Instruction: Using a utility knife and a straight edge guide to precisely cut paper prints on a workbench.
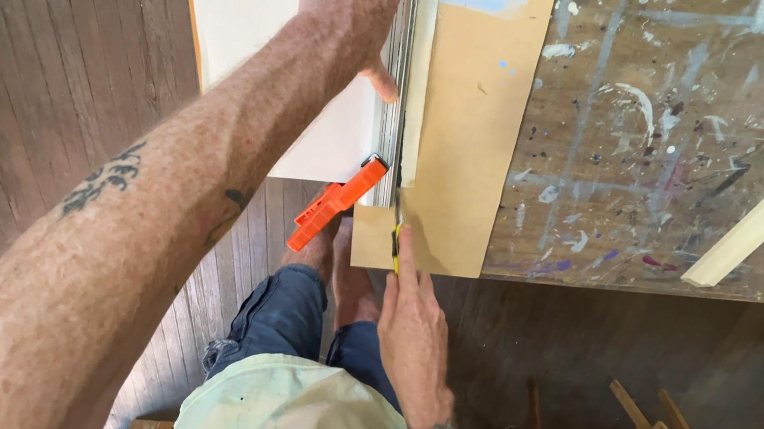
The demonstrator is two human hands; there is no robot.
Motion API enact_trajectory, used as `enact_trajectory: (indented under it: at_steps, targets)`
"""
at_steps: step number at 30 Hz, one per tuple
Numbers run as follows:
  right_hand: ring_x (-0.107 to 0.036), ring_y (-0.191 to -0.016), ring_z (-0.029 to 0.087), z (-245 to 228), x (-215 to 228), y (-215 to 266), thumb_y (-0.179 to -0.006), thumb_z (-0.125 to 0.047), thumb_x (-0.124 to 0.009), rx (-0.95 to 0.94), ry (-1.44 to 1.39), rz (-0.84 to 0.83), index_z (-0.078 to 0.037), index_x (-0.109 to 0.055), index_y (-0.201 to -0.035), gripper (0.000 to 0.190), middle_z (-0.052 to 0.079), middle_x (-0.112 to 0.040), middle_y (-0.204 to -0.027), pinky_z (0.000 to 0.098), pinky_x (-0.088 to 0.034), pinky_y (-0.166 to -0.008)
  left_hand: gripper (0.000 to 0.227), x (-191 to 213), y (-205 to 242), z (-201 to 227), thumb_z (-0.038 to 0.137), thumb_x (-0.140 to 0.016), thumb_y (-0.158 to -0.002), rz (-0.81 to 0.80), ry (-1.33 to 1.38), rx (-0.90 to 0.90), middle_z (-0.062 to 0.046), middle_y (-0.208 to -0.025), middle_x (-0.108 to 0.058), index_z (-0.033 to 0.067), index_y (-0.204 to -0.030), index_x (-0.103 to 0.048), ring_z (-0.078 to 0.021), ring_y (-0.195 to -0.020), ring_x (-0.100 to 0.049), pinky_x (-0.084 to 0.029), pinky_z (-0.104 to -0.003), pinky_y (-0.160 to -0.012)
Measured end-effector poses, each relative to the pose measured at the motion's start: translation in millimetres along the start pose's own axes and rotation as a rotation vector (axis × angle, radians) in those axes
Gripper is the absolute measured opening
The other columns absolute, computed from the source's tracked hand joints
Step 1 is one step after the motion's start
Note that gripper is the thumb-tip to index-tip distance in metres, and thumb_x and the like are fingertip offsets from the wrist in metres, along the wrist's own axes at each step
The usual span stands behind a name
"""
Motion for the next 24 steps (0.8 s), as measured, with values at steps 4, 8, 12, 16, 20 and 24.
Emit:
enact_trajectory:
  at_steps: [4,8,12,16,20,24]
  targets:
    - [-0.072,-0.109,0.039,-26.7,50.4,-2.4,-0.103,-0.013,-0.050,0.023,-0.190,-0.047,-0.021,-0.030,-0.162,0.064,0.018,-0.068,-0.136,0.0498,-0.055,-0.096,0.183,6.7,1.7,-1.1,0.106,-0.066,-0.016,0.113,-0.065,0.012,-0.010,-0.169,-0.020,0.0067,-0.164,-0.025,-0.0392,-0.151,-0.023,-0.026,-0.069,-0.114]
    - [-0.063,-0.112,0.043,-82.1,114.1,-55.9,-0.107,-0.020,-0.043,0.182,-0.091,0.178,-0.020,-0.027,-0.163,0.058,0.011,-0.053,-0.148,0.0527,-0.047,-0.093,0.189,7.7,6.9,2.6,0.099,-0.077,-0.022,-0.019,-0.017,0.023,-0.018,-0.170,0.000,0.0015,-0.164,0.000,-0.0391,-0.155,-0.003,-0.019,-0.065,-0.121]
    - [-0.075,-0.080,0.017,-131.2,137.4,-159.6,-0.114,-0.022,-0.039,0.422,-0.146,0.318,-0.015,-0.017,-0.164,0.055,0.008,-0.039,-0.170,0.0431,-0.056,-0.097,0.187,13.2,10.7,2.1,0.095,-0.083,-0.030,-0.072,-0.014,0.011,-0.022,-0.168,0.015,0.0016,-0.164,0.008,-0.0411,-0.157,0.001,-0.016,-0.063,-0.124]
    - [-0.069,-0.102,0.043,-147.9,138.5,-228.9,-0.113,-0.013,-0.040,0.507,-0.058,0.399,-0.020,-0.016,-0.163,0.055,0.013,-0.063,-0.155,0.0556,-0.041,-0.110,0.186,12.5,9.2,3.3,0.093,-0.085,-0.028,-0.061,-0.001,0.018,-0.022,-0.169,0.010,0.0023,-0.165,0.001,-0.0401,-0.156,0.001,-0.019,-0.064,-0.123]
    - [-0.065,-0.081,0.041,-152.2,137.4,-254.5,-0.112,-0.014,-0.046,0.434,-0.062,0.394,-0.022,-0.023,-0.163,0.056,0.020,-0.077,-0.104,0.0537,-0.047,-0.076,0.185,14.4,9.9,2.8,0.091,-0.087,-0.028,-0.055,0.024,0.035,-0.018,-0.170,0.009,0.0088,-0.166,0.004,-0.0383,-0.156,0.003,-0.018,-0.063,-0.123]
    - [-0.065,-0.086,0.045,-155.3,133.3,-257.3,-0.110,-0.016,-0.043,0.403,-0.073,0.363,-0.025,-0.022,-0.164,0.059,0.022,-0.075,-0.095,0.0545,-0.047,-0.082,0.184,14.1,8.9,2.7,0.092,-0.087,-0.031,-0.078,0.030,0.013,-0.018,-0.170,0.010,0.0093,-0.165,0.009,-0.0394,-0.156,0.003,-0.020,-0.065,-0.122]
Point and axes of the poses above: each hand's wrist, its own y-axis away from the middle knuckle, its own x-axis out of the back of the hand, z = x × y, the point moved 7 cm from there along -y, towards the middle knuckle
